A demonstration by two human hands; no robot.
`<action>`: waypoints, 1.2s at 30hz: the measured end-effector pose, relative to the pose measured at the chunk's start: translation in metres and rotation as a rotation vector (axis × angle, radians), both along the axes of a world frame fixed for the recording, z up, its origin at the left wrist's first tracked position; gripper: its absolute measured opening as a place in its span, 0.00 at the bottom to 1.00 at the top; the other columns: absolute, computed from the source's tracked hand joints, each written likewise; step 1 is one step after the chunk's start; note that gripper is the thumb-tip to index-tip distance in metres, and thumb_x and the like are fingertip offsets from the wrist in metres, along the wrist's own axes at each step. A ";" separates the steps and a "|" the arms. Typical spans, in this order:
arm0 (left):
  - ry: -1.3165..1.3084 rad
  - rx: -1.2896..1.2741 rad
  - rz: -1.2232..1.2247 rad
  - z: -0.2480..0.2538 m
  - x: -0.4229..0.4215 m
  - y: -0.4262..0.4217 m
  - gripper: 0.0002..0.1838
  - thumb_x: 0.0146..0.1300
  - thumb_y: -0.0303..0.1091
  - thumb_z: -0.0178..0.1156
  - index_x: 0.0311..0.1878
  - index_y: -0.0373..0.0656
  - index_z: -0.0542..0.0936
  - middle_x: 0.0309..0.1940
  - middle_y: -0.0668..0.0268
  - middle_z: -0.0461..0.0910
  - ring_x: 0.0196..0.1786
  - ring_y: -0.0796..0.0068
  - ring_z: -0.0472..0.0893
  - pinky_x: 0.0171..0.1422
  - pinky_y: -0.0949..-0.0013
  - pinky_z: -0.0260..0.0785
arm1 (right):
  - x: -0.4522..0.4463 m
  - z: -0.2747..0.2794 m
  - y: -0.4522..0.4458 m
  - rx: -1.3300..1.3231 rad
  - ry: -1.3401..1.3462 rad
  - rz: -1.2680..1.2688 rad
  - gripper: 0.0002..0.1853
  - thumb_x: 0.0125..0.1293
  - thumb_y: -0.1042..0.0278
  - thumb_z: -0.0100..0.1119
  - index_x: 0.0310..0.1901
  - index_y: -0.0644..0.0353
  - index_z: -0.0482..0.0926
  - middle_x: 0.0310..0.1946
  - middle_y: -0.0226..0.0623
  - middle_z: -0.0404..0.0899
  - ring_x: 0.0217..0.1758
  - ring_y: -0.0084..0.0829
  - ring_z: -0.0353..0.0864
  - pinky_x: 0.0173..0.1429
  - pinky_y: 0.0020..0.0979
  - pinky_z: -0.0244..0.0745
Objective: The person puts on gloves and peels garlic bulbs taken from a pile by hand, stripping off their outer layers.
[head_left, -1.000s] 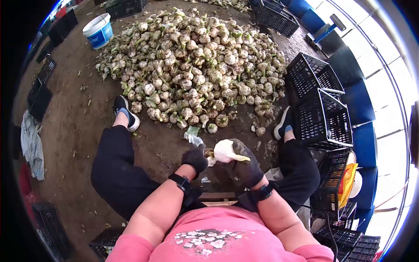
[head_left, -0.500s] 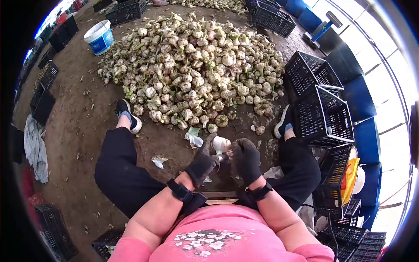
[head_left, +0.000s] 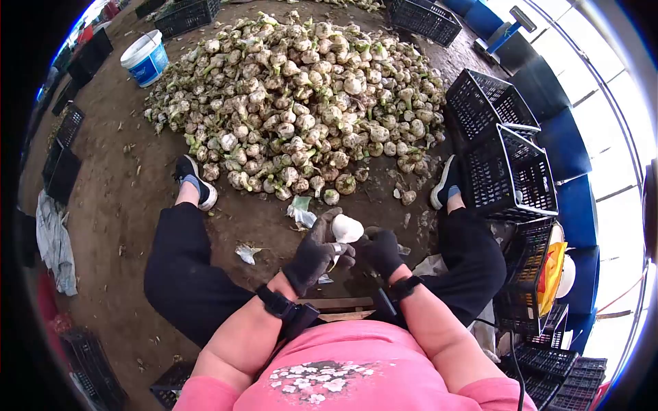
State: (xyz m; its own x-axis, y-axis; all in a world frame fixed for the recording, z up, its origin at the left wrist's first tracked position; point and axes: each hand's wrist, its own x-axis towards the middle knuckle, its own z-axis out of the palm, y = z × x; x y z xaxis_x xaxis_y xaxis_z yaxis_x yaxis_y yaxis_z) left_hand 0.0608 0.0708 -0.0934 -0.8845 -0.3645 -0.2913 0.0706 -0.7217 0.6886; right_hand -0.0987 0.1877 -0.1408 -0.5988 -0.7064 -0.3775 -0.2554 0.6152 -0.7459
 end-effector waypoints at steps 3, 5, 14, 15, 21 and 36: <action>0.105 0.189 -0.076 0.003 -0.002 0.000 0.39 0.58 0.20 0.54 0.73 0.49 0.55 0.46 0.55 0.76 0.39 0.67 0.81 0.41 0.60 0.79 | 0.003 -0.029 -0.006 -0.091 0.395 0.223 0.16 0.54 0.59 0.64 0.38 0.62 0.83 0.29 0.50 0.83 0.38 0.49 0.83 0.44 0.44 0.77; 0.286 0.384 -0.196 0.008 0.001 -0.001 0.40 0.59 0.22 0.53 0.75 0.52 0.53 0.44 0.55 0.77 0.39 0.65 0.81 0.42 0.57 0.77 | 0.000 -0.037 -0.008 -0.127 0.308 0.123 0.17 0.53 0.58 0.64 0.42 0.58 0.82 0.31 0.51 0.82 0.43 0.49 0.83 0.45 0.43 0.77; 0.214 -0.162 -0.231 -0.038 -0.026 0.007 0.45 0.58 0.16 0.56 0.77 0.49 0.49 0.66 0.60 0.67 0.62 0.70 0.72 0.65 0.64 0.68 | 0.002 0.067 0.019 -0.546 -0.558 0.100 0.29 0.64 0.61 0.62 0.63 0.65 0.66 0.53 0.43 0.75 0.55 0.31 0.76 0.60 0.30 0.71; 0.259 -0.334 -0.207 -0.038 -0.032 0.011 0.43 0.61 0.18 0.58 0.76 0.45 0.50 0.70 0.59 0.62 0.68 0.71 0.65 0.71 0.66 0.60 | 0.003 0.067 0.021 -0.514 -0.154 0.210 0.33 0.59 0.61 0.69 0.63 0.65 0.66 0.53 0.42 0.76 0.56 0.31 0.76 0.61 0.31 0.71; 0.110 -0.916 0.069 -0.048 -0.052 0.025 0.35 0.62 0.20 0.59 0.72 0.40 0.59 0.67 0.58 0.67 0.65 0.70 0.70 0.68 0.67 0.64 | -0.009 0.093 0.026 -0.407 -0.048 0.200 0.38 0.50 0.64 0.76 0.62 0.64 0.69 0.53 0.40 0.77 0.56 0.29 0.76 0.60 0.31 0.71; -0.031 -0.157 -0.032 -0.038 -0.059 0.026 0.12 0.65 0.28 0.56 0.51 0.43 0.75 0.45 0.66 0.80 0.44 0.76 0.80 0.50 0.71 0.74 | -0.018 0.098 0.031 -0.510 0.012 -0.059 0.13 0.57 0.66 0.67 0.44 0.57 0.80 0.37 0.43 0.81 0.43 0.45 0.82 0.44 0.39 0.78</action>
State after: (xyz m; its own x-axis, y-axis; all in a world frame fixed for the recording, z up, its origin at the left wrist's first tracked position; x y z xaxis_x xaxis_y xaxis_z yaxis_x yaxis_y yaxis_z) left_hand 0.0023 0.0971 -0.1313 -0.8879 -0.3793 -0.2602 0.0261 -0.6064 0.7947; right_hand -0.1170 0.2184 -0.0423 -0.6455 -0.7636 0.0134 -0.2413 0.1873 -0.9522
